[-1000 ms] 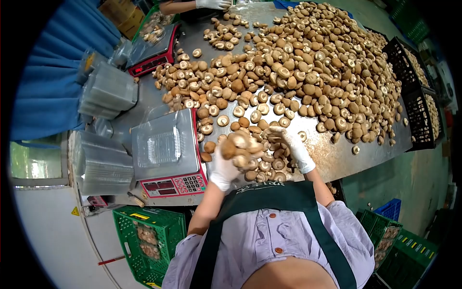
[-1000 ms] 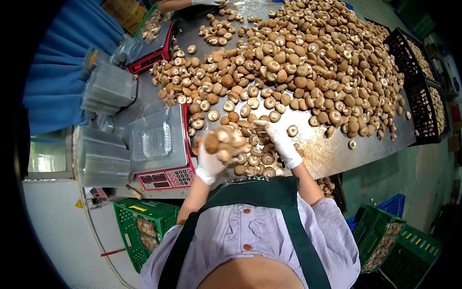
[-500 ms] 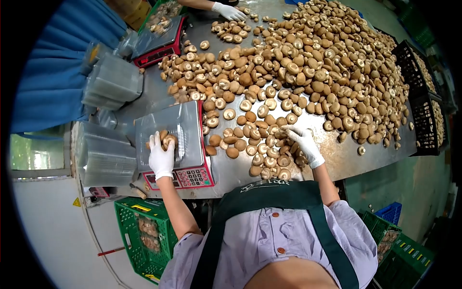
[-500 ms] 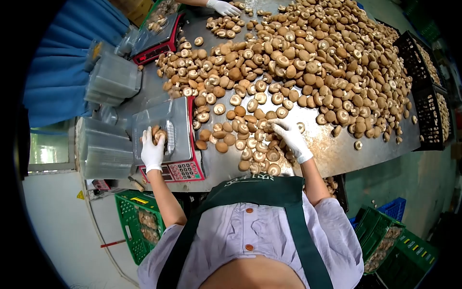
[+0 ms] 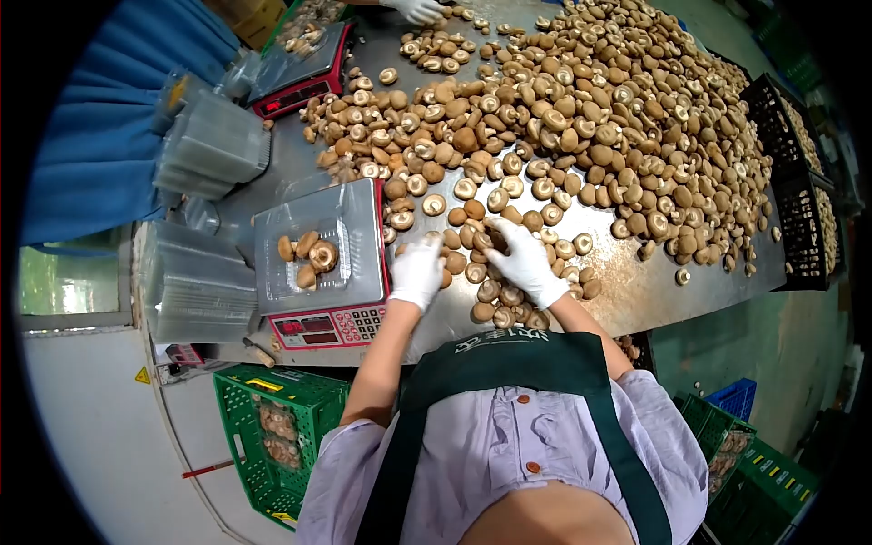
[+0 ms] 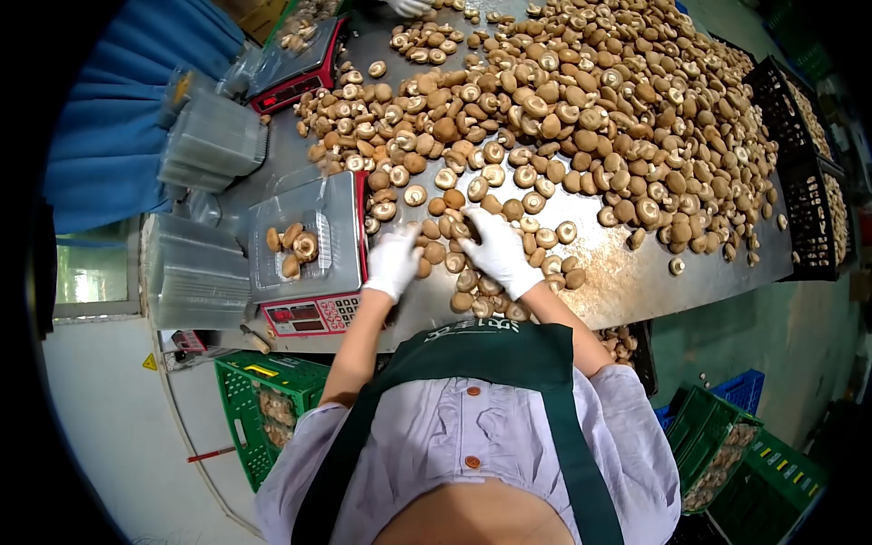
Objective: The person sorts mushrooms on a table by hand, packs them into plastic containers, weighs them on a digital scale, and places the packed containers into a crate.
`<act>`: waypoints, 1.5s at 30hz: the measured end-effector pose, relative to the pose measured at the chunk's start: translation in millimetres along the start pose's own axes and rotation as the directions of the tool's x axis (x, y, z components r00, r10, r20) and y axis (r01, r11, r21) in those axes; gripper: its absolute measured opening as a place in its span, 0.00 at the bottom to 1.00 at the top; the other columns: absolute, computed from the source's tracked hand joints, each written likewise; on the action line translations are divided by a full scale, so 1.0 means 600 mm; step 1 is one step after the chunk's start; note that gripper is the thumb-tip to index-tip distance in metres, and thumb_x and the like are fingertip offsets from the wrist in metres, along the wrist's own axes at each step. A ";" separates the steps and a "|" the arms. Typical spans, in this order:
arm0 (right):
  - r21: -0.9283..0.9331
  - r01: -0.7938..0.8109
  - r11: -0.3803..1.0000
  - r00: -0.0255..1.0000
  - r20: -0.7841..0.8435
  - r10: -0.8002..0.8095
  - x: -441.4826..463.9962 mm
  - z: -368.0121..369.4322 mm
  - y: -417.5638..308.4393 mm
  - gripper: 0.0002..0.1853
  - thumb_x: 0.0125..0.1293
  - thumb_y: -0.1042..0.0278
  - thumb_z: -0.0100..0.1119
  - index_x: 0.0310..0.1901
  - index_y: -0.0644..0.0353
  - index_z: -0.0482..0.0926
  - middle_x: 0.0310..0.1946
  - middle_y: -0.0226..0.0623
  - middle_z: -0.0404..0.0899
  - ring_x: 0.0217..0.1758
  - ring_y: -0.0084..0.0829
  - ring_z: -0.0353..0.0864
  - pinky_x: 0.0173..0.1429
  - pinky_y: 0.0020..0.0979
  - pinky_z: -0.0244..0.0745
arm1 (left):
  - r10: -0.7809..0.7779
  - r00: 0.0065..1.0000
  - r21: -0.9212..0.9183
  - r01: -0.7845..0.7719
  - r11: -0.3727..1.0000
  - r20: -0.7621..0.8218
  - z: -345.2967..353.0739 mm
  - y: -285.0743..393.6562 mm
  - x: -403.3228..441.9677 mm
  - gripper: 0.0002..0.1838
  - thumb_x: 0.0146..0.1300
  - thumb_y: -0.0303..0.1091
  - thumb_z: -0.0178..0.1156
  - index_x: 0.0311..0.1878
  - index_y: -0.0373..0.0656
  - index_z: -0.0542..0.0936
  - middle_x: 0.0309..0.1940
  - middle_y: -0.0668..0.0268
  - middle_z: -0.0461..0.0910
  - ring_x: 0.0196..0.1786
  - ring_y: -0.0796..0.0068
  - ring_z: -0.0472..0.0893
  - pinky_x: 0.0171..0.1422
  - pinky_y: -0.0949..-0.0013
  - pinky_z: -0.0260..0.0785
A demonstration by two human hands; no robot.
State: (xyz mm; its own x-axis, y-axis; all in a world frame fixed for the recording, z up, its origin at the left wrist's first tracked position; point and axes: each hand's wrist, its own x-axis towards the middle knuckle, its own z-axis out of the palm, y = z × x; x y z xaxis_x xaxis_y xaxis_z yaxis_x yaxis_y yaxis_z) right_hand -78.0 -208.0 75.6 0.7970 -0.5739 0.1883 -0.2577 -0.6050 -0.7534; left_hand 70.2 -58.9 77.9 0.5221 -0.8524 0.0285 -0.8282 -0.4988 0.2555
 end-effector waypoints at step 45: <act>0.092 -0.229 0.969 0.969 0.118 0.218 0.097 -0.033 0.048 0.20 0.56 0.50 0.63 0.40 0.59 0.79 0.31 0.42 0.82 0.37 0.41 0.82 0.44 0.36 0.75 | 0.283 0.857 -0.685 0.514 -0.517 0.430 0.019 0.062 -0.056 0.32 0.64 0.45 0.55 0.66 0.37 0.63 0.59 0.55 0.70 0.50 0.68 0.78 0.46 0.70 0.76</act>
State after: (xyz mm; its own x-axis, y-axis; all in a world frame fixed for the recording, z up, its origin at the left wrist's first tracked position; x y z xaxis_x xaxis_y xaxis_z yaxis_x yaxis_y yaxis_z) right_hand -49.8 -269.7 77.6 0.7802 -0.6230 -0.0559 -0.3823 -0.4042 -0.8310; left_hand 19.6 -50.5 75.6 0.1258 -0.9395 -0.3185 0.8357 -0.0727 0.5444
